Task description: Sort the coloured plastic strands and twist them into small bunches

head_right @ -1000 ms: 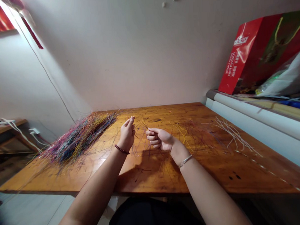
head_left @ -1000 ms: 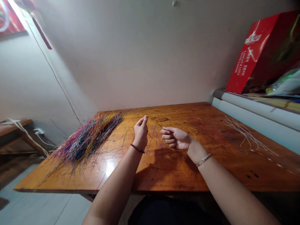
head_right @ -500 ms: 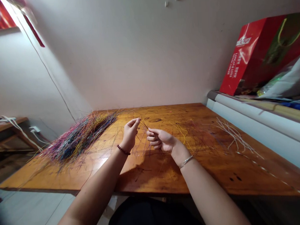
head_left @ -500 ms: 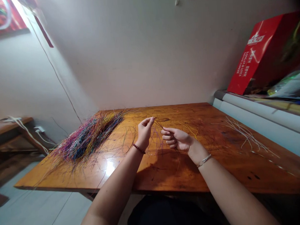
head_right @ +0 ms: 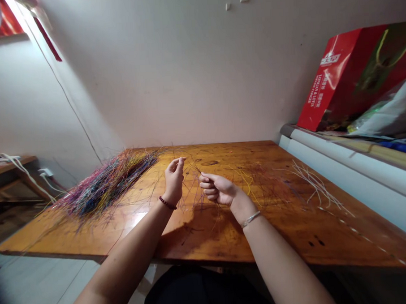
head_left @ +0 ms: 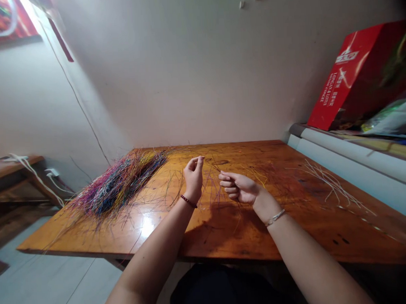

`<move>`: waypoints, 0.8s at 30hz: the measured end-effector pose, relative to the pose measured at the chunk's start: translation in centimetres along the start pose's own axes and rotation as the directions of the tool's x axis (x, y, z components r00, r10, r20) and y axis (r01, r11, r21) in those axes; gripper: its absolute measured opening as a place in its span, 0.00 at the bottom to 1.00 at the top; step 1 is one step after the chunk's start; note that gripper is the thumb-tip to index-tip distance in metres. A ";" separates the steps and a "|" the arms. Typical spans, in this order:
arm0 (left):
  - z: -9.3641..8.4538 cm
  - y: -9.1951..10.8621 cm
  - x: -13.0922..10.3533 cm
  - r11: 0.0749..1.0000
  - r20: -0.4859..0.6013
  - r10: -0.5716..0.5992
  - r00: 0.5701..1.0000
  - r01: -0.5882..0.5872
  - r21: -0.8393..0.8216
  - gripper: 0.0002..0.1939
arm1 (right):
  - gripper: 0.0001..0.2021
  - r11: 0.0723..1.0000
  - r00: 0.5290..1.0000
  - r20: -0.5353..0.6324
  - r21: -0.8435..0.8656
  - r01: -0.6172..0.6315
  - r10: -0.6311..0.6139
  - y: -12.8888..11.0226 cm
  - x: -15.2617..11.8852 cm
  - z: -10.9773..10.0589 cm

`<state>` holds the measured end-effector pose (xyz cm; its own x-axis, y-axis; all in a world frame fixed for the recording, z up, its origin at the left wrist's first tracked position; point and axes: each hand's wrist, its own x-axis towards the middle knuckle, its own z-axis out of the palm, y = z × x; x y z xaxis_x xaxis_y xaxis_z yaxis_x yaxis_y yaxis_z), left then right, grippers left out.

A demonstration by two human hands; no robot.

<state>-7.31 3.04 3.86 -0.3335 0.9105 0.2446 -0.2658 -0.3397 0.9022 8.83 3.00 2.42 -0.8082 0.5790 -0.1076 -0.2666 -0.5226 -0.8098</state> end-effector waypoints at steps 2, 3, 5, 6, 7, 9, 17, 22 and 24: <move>0.1 0.0 -0.2 0.998 0.061 0.043 0.997 -0.045 0.033 0.16 | 0.17 1.000 1.000 -0.010 0.012 -0.007 0.007 0.0 0.0 0.0; 0.2 0.0 -0.3 0.995 0.101 0.077 0.992 -0.083 0.055 0.17 | 0.17 1.000 1.000 -0.023 0.013 -0.009 0.009 0.1 0.1 0.0; 0.2 -0.3 -0.5 0.986 0.175 0.129 0.976 -0.145 0.087 0.17 | 0.16 1.000 0.999 -0.049 0.006 -0.010 0.011 0.2 0.1 0.0; 0.2 -0.4 -0.5 0.980 0.202 0.151 0.968 -0.174 0.100 0.16 | 0.15 1.000 0.998 -0.056 0.000 -0.010 0.010 0.2 0.2 -0.1; 0.2 -0.6 -0.5 0.974 0.222 0.170 0.960 -0.197 0.110 0.16 | 0.15 1.000 0.998 -0.057 -0.006 -0.009 0.009 0.2 0.2 -0.1; 0.1 -0.8 -0.4 0.968 0.240 0.185 0.953 -0.218 0.120 0.15 | 0.15 1.000 0.999 -0.046 -0.014 -0.003 0.002 0.3 0.3 -0.2; 0.7 -1.2 -1.3 0.986 0.229 0.102 0.968 -0.129 0.105 0.12 | 0.15 1.000 0.998 -0.054 0.025 0.015 -0.013 0.1 0.1 0.1; 1.0 -1.1 -1.8 0.990 0.203 0.081 0.976 -0.103 0.099 0.13 | 0.17 0.981 0.985 -0.123 0.132 0.139 -0.123 -0.6 -0.4 0.3; 1.1 -1.0 -1.7 0.995 0.169 0.032 0.985 -0.047 0.087 0.14 | 0.19 0.946 0.962 -0.147 0.196 0.257 -0.231 -1.1 -0.7 0.1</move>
<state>-5.45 2.10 2.93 -0.1843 0.9260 0.3295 -0.1697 -0.3602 0.9173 9.64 3.07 3.47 -0.6383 0.7698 -0.0013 -0.5630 -0.4681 -0.6811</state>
